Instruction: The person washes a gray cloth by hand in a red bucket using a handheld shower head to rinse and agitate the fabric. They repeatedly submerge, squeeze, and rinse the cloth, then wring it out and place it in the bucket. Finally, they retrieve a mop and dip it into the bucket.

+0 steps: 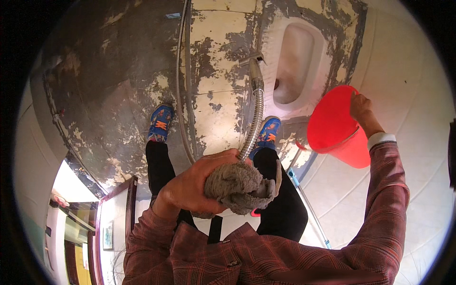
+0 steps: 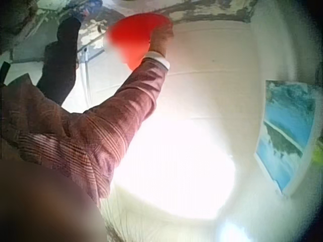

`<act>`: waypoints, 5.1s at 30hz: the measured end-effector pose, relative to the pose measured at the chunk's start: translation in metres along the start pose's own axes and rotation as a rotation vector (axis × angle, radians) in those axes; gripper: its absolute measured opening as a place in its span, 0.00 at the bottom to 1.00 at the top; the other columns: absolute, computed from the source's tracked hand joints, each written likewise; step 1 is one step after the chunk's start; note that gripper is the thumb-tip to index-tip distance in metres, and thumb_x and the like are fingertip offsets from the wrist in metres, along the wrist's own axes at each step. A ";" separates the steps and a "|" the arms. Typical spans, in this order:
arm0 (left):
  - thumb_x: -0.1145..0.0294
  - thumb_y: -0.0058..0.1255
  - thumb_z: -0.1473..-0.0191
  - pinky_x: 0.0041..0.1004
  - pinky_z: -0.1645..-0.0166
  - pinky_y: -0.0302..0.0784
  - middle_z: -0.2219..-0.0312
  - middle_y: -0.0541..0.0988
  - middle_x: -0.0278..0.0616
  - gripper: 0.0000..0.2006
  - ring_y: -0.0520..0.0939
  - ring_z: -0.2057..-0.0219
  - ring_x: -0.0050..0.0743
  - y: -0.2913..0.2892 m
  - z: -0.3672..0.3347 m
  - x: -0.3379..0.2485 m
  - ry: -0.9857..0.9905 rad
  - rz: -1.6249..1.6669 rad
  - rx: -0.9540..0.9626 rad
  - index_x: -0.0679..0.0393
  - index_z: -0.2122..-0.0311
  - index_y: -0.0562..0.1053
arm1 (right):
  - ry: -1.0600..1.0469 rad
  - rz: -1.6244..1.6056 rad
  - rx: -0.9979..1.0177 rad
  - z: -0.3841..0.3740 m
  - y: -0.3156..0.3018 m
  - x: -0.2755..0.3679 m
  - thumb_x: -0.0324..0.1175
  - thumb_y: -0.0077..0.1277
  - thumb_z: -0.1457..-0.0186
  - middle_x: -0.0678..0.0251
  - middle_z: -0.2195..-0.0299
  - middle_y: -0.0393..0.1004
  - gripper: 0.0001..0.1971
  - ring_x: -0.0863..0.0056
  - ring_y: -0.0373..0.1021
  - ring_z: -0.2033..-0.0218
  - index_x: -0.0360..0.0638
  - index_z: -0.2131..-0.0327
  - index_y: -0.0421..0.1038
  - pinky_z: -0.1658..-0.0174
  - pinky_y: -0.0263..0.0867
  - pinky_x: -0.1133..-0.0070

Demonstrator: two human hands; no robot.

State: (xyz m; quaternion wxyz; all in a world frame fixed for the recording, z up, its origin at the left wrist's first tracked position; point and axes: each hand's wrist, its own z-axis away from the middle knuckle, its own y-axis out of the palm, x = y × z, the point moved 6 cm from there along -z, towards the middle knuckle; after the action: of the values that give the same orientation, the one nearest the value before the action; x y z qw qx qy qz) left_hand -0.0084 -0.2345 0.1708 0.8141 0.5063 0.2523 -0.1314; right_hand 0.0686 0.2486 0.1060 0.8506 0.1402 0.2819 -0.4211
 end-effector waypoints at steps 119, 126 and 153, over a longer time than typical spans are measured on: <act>0.72 0.55 0.72 0.31 0.52 0.63 0.62 0.68 0.49 0.29 0.70 0.57 0.42 0.082 0.042 -0.058 -0.211 -1.076 0.244 0.67 0.58 0.64 | -0.166 -4.038 -0.633 0.190 -0.128 0.185 0.44 0.45 0.47 0.70 0.70 0.66 0.16 0.77 0.64 0.68 0.42 0.63 0.64 0.63 0.64 0.79; 0.69 0.54 0.64 0.27 0.49 0.63 0.62 0.73 0.41 0.29 0.72 0.58 0.33 0.048 0.043 -0.062 -0.322 -0.540 0.007 0.65 0.52 0.63 | -0.292 -4.152 -0.565 0.189 -0.167 0.178 0.44 0.48 0.49 0.67 0.71 0.66 0.18 0.75 0.64 0.69 0.42 0.61 0.63 0.64 0.65 0.77; 0.75 0.52 0.59 0.29 0.63 0.72 0.65 0.76 0.43 0.19 0.77 0.67 0.31 0.168 -0.238 -0.093 0.448 -1.272 -0.255 0.66 0.58 0.67 | -0.385 -4.455 -0.836 0.225 -0.055 0.161 0.43 0.47 0.48 0.69 0.73 0.64 0.17 0.81 0.60 0.75 0.43 0.60 0.63 0.71 0.60 0.83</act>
State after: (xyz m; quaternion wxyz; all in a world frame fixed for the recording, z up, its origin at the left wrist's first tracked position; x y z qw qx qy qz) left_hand -0.0736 0.0494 0.2626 0.5599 0.1749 0.6764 -0.4454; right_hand 0.1846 0.0058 0.1907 0.8270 0.4476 0.0736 0.3321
